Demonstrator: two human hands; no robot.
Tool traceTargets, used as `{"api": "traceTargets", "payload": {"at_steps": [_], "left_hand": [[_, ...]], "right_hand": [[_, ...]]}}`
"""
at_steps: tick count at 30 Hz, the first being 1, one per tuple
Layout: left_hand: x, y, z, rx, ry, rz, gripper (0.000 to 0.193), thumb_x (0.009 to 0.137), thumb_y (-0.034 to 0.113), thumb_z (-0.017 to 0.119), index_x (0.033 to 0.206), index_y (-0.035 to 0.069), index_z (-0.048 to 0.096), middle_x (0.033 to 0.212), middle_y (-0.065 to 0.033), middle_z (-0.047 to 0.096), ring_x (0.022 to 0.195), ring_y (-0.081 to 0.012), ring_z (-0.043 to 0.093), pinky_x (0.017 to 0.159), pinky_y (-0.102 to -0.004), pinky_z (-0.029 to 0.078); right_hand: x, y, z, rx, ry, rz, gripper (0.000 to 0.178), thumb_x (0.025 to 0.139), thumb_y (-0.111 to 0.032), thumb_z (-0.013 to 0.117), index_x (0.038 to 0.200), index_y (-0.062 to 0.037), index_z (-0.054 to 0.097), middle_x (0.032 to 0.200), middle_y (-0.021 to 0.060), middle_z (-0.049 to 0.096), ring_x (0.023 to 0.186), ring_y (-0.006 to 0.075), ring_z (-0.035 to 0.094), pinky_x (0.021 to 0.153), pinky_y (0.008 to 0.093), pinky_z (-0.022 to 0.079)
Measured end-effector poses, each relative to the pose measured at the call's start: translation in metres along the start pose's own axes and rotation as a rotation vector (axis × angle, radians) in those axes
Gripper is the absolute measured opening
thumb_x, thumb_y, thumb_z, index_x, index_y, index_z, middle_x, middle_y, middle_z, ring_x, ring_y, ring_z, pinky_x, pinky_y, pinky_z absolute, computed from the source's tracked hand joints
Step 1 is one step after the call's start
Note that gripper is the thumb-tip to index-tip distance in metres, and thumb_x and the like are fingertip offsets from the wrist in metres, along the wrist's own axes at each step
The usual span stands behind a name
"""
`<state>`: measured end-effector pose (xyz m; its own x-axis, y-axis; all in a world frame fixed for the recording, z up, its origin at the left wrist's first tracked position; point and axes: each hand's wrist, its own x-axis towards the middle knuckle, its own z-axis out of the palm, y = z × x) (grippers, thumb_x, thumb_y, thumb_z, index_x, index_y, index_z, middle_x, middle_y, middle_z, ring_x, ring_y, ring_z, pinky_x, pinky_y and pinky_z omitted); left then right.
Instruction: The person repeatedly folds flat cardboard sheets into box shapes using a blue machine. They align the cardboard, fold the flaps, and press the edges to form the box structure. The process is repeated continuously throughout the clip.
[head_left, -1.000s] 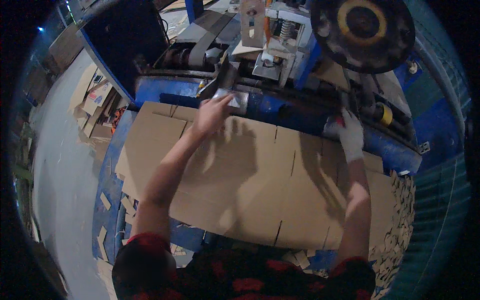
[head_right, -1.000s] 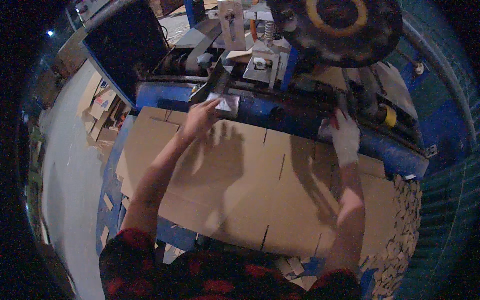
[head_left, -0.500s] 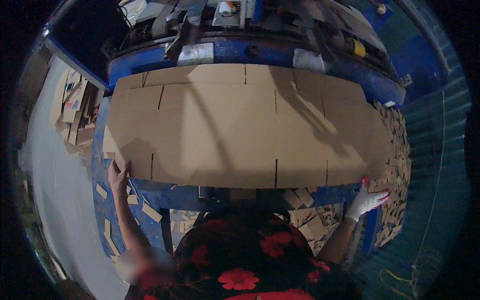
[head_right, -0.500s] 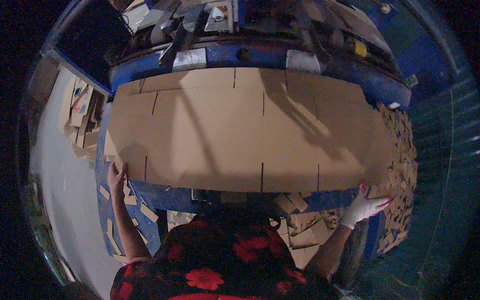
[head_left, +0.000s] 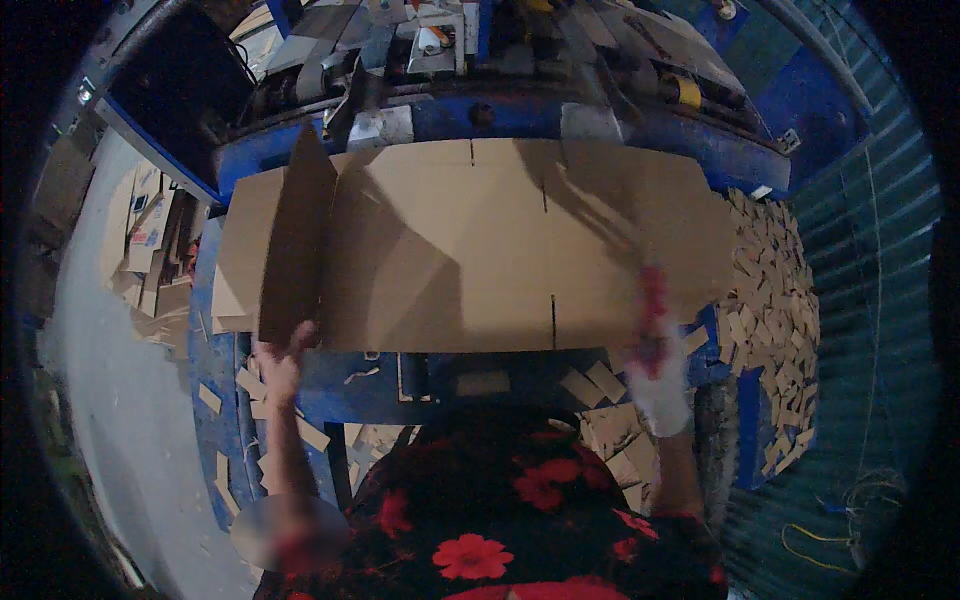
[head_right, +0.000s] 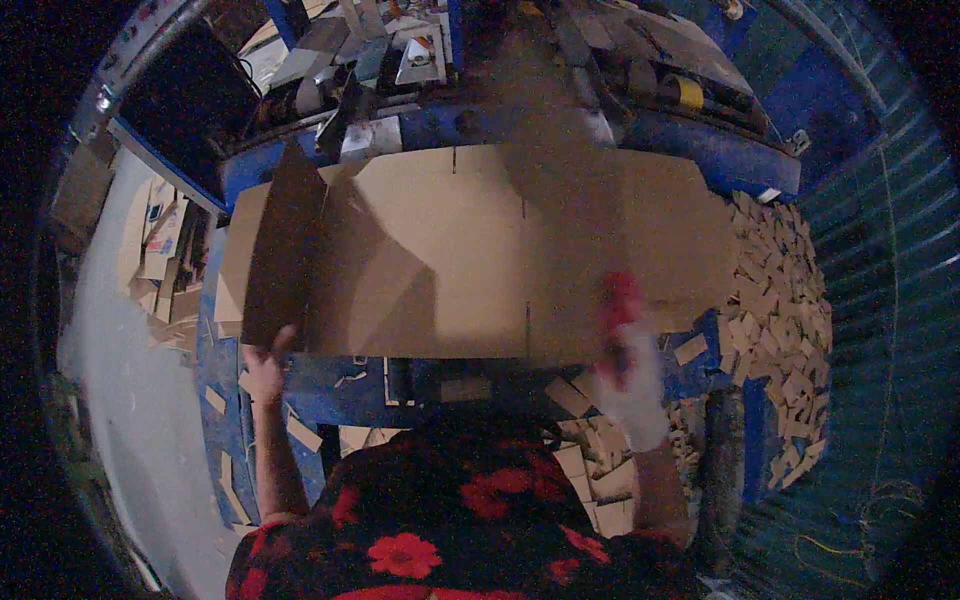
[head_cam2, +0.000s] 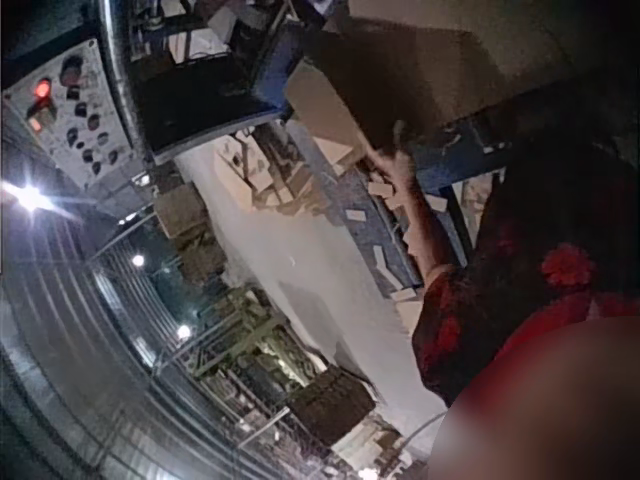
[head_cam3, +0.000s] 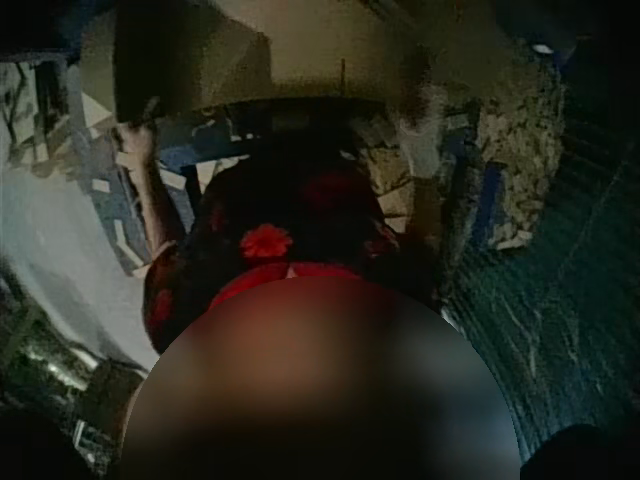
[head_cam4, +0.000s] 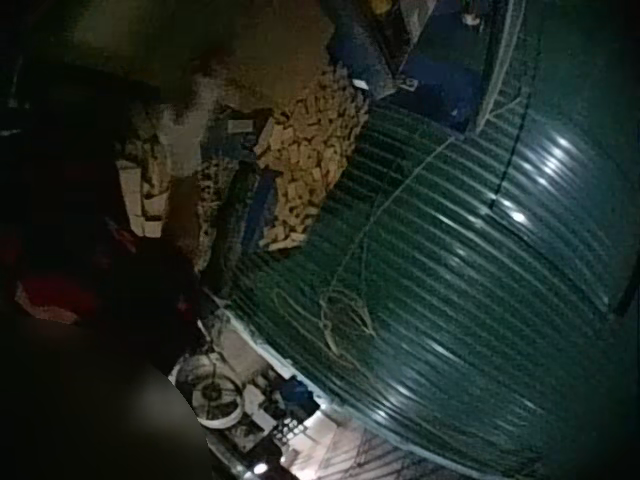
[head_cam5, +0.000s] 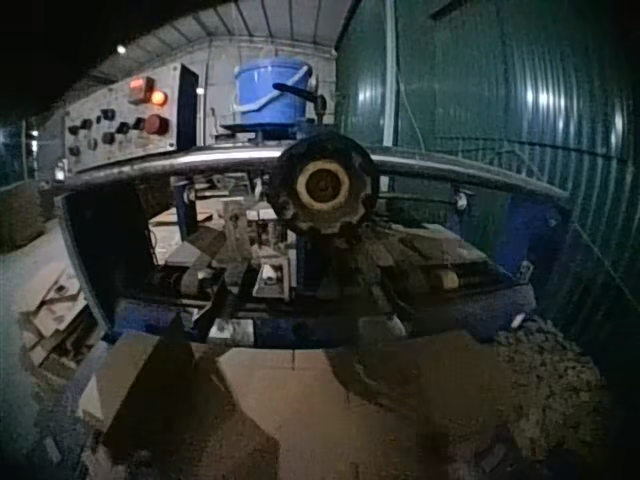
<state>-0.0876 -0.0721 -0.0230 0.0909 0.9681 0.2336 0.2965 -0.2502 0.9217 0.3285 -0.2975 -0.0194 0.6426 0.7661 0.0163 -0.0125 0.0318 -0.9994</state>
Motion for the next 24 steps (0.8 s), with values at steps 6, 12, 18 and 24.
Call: {"api": "traceTargets", "payload": {"at_steps": [6,12,18,24], "left_hand": [[0.014,-0.006,0.053,0.516,-0.261,0.512,0.055,0.082,-0.002,0.054,0.136,0.008,0.048,0.137,-0.0172,0.048,0.126,-0.0342,0.047,0.105,-0.0402,0.039],[0.05,0.01,0.072,0.556,-0.238,0.556,0.059,0.077,-0.006,0.056,0.134,0.006,0.049,0.134,-0.0181,0.051,0.126,-0.0358,0.047,0.103,-0.0433,0.041],[0.11,-0.002,0.111,0.544,-0.189,0.641,0.069,0.067,-0.003,0.068,0.133,0.004,0.049,0.134,-0.0196,0.05,0.126,-0.0383,0.047,0.102,-0.0439,0.041],[0.164,-0.025,0.146,0.465,-0.151,0.632,0.067,0.067,-0.002,0.067,0.132,0.004,0.05,0.134,-0.0195,0.05,0.127,-0.0383,0.045,0.103,-0.0436,0.041]], "right_hand": [[0.024,-0.004,0.035,-1.429,-0.695,-0.809,0.051,0.072,-0.015,0.065,0.122,-0.0137,0.056,0.13,0.0138,0.051,0.125,0.0378,0.045,0.106,0.058,0.027],[0.063,-0.001,0.036,-1.418,-0.519,-0.991,0.043,0.072,-0.012,0.059,0.115,-0.0145,0.061,0.121,0.0137,0.058,0.118,0.0373,0.05,0.1,0.0559,0.035],[0.139,0.014,0.053,-1.522,-0.399,-1.016,0.037,0.08,-0.012,0.055,0.116,-0.0165,0.063,0.12,0.0075,0.061,0.12,0.0302,0.05,0.101,0.048,0.039],[0.211,0.024,0.061,-1.395,-0.414,-1.092,0.043,0.079,-0.007,0.056,0.121,-0.0128,0.06,0.121,0.0089,0.059,0.115,0.0314,0.053,0.096,0.0453,0.043]]}}
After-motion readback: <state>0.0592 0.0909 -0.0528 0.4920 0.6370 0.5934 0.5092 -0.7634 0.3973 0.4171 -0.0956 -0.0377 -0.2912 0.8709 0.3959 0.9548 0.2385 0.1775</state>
